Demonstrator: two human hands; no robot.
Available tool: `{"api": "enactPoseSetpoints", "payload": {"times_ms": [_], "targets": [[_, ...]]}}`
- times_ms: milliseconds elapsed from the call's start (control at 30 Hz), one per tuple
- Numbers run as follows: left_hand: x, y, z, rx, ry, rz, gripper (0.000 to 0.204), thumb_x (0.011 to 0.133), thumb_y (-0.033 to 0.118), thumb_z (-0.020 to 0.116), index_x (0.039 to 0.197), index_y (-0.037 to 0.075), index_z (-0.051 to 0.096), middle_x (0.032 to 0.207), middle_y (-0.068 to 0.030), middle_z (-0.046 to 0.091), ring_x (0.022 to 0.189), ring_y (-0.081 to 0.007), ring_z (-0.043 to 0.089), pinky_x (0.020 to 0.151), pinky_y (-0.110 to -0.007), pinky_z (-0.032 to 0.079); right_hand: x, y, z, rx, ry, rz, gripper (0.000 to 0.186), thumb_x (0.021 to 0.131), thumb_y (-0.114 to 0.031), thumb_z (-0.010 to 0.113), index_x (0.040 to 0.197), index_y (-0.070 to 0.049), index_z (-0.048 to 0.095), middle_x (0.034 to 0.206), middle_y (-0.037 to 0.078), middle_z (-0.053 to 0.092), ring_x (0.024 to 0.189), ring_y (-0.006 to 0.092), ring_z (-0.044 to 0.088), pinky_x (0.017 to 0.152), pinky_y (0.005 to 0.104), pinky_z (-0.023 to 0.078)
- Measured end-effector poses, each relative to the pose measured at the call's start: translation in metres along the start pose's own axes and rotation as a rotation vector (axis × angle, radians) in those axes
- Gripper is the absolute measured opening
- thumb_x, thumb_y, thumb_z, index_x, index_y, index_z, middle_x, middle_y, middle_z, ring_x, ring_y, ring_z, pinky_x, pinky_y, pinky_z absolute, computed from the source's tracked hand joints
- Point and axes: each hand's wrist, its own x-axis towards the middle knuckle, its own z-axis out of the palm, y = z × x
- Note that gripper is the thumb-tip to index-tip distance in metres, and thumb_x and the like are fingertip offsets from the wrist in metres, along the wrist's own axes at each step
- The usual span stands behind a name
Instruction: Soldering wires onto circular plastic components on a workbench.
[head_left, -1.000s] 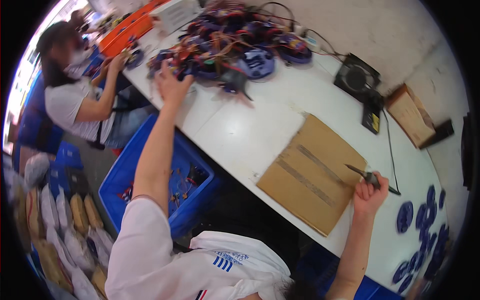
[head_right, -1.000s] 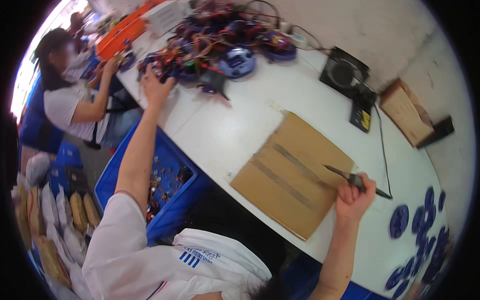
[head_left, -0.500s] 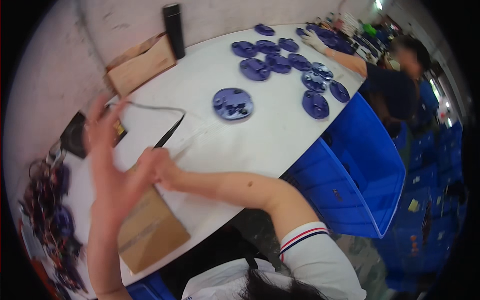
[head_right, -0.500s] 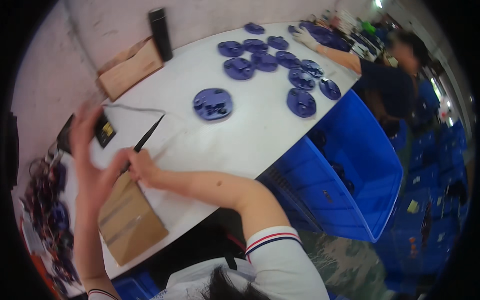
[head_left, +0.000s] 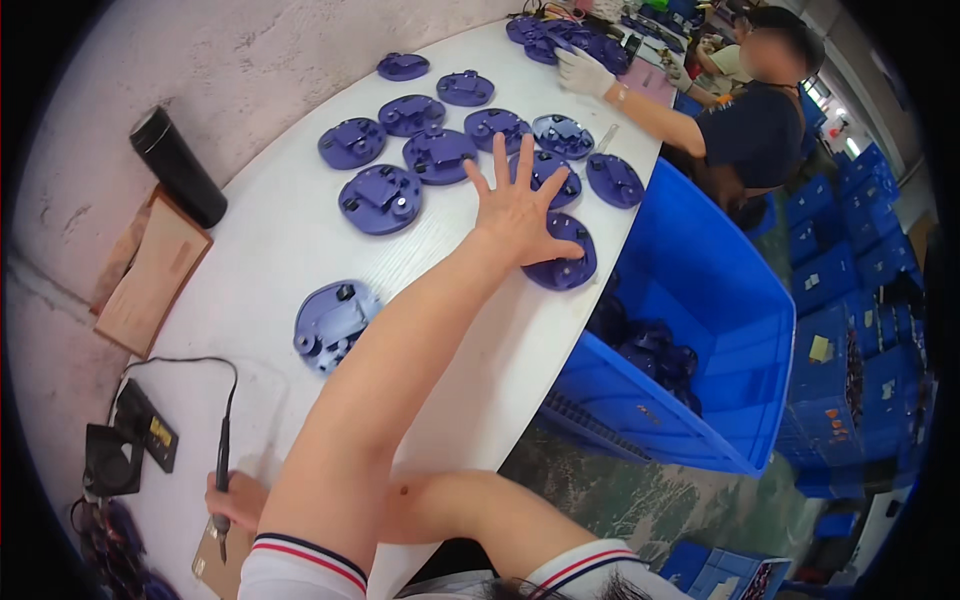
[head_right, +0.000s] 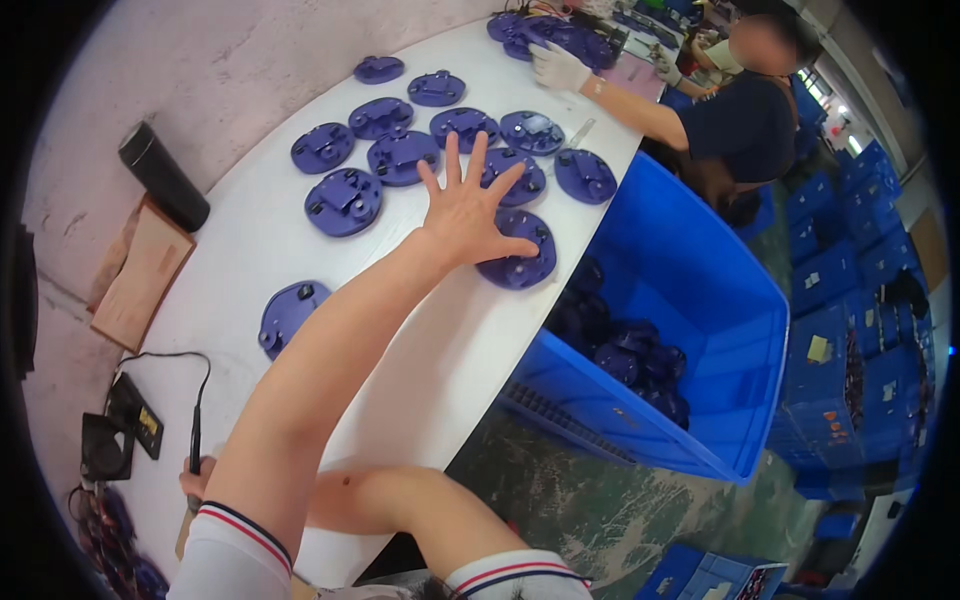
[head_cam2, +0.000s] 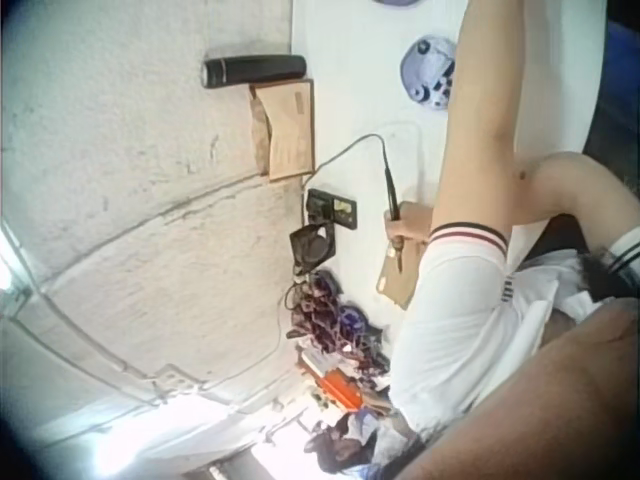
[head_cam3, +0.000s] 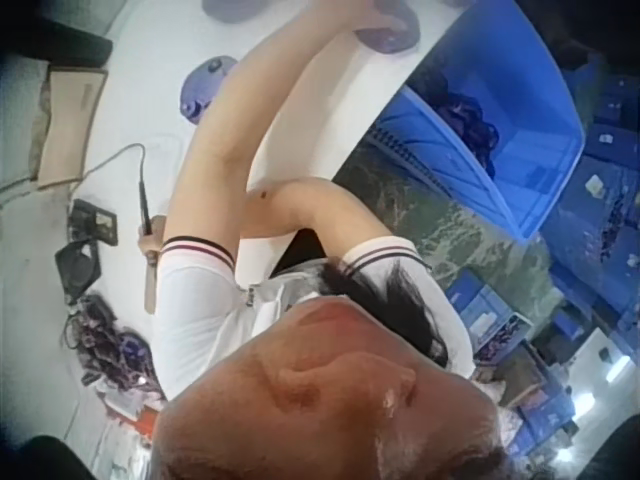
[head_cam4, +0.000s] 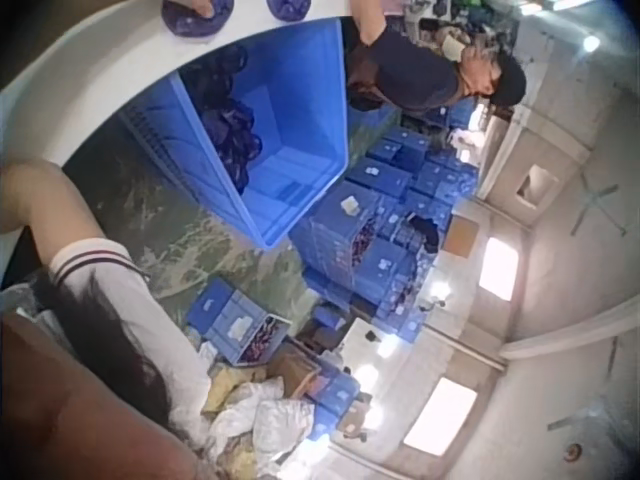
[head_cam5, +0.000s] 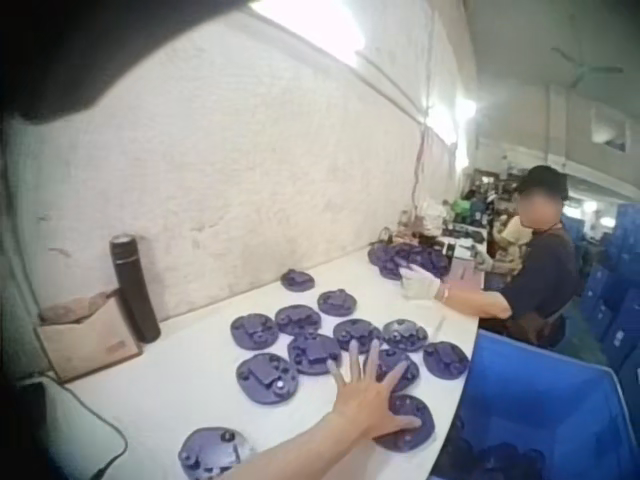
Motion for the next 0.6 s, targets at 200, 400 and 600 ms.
{"api": "enactPoseSetpoints", "payload": {"times_ms": [200, 400, 600], "targets": [[0.01, -0.031, -0.013, -0.102, -0.372, -0.094, 0.091, 0.06, 0.071, 0.063, 0.138, 0.032, 0.036, 0.146, -0.0177, 0.022, 0.127, -0.0526, 0.021, 0.094, -0.07, 0.02, -0.027, -0.019, 0.042, 0.083, -0.089, 0.153, 0.032, 0.086, -0.025, 0.063, 0.109, -0.006, 0.051, 0.1, 0.002, 0.055, 0.095, 0.0138, 0.047, 0.082, 0.0255, 0.038], [-0.064, -0.042, -0.062, 0.006, -0.434, -0.145, 0.095, 0.059, 0.072, 0.064, 0.138, 0.027, 0.036, 0.139, -0.0174, 0.032, 0.119, -0.0463, 0.038, 0.09, -0.065, 0.03, -0.052, -0.024, 0.129, 0.143, -0.225, 0.237, 0.039, 0.086, -0.026, 0.062, 0.116, -0.006, 0.05, 0.108, 0.003, 0.056, 0.101, 0.0145, 0.047, 0.089, 0.0254, 0.039], [-0.022, -0.073, -0.096, 0.02, -0.32, -0.089, 0.072, 0.074, 0.064, 0.056, 0.116, 0.006, 0.055, 0.127, -0.0219, 0.044, 0.104, -0.0401, 0.049, 0.089, -0.057, 0.033, 0.015, 0.031, 0.116, 0.053, 0.036, -0.025, 0.034, 0.088, -0.018, 0.057, 0.119, -0.007, 0.049, 0.115, 0.004, 0.054, 0.103, 0.0136, 0.048, 0.089, 0.0232, 0.039]]}}
